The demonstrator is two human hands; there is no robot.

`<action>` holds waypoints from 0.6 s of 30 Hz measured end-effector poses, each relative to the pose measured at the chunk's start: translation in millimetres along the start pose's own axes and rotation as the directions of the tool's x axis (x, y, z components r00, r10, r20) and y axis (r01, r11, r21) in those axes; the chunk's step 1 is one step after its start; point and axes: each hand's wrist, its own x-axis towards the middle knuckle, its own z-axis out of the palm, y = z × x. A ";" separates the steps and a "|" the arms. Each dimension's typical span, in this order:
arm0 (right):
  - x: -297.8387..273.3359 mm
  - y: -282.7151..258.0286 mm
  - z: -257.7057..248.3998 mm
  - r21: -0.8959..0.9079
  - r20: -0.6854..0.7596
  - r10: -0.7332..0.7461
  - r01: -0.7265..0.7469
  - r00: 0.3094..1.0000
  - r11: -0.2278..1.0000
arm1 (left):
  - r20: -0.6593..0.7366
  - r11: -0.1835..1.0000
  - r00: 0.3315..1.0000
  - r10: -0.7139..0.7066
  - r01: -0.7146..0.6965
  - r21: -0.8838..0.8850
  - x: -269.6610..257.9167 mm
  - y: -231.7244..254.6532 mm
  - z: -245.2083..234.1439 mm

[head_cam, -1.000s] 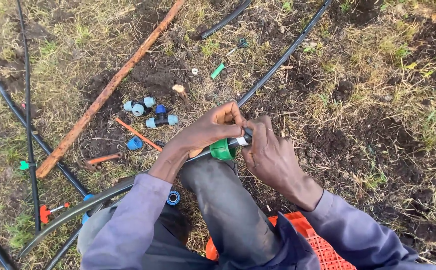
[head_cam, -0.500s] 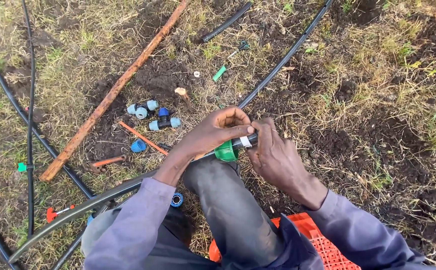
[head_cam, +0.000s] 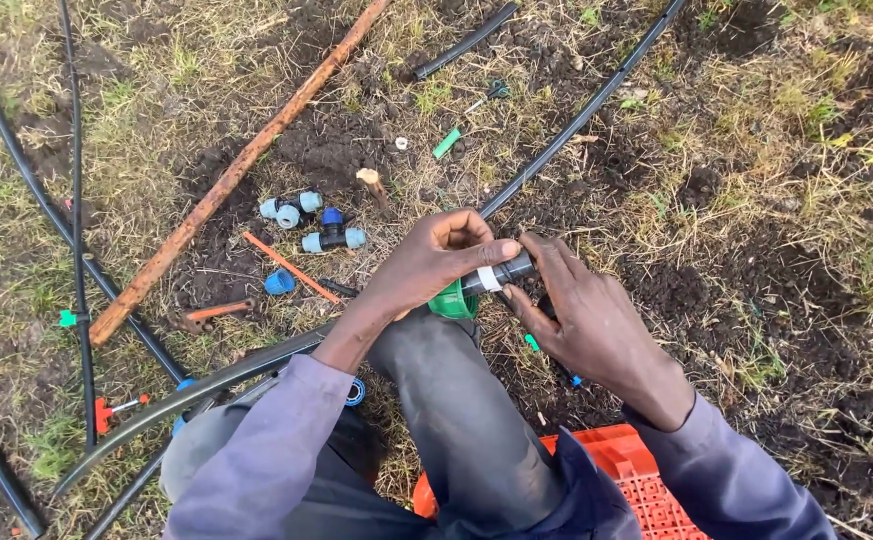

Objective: Assembling black irrigation pipes using plastic connectors and thread seal tape in an outdoor setting.

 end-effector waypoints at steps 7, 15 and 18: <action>6.8 -7.0 -6.7 -0.116 0.130 0.070 -0.055 0.989 0.992 | -0.004 0.996 0.997 0.075 -0.075 0.046 -4.4 3.9 -1.7; 7.0 3.0 13.9 -0.274 -0.176 -0.132 0.080 0.975 0.958 | 0.060 0.995 0.993 0.101 -0.101 -0.013 -4.5 -5.7 -7.1; 5.0 1.2 18.0 -0.245 -0.234 -0.187 0.128 0.954 0.961 | 0.105 0.994 0.988 0.110 -0.107 -0.033 -6.7 -2.2 -9.4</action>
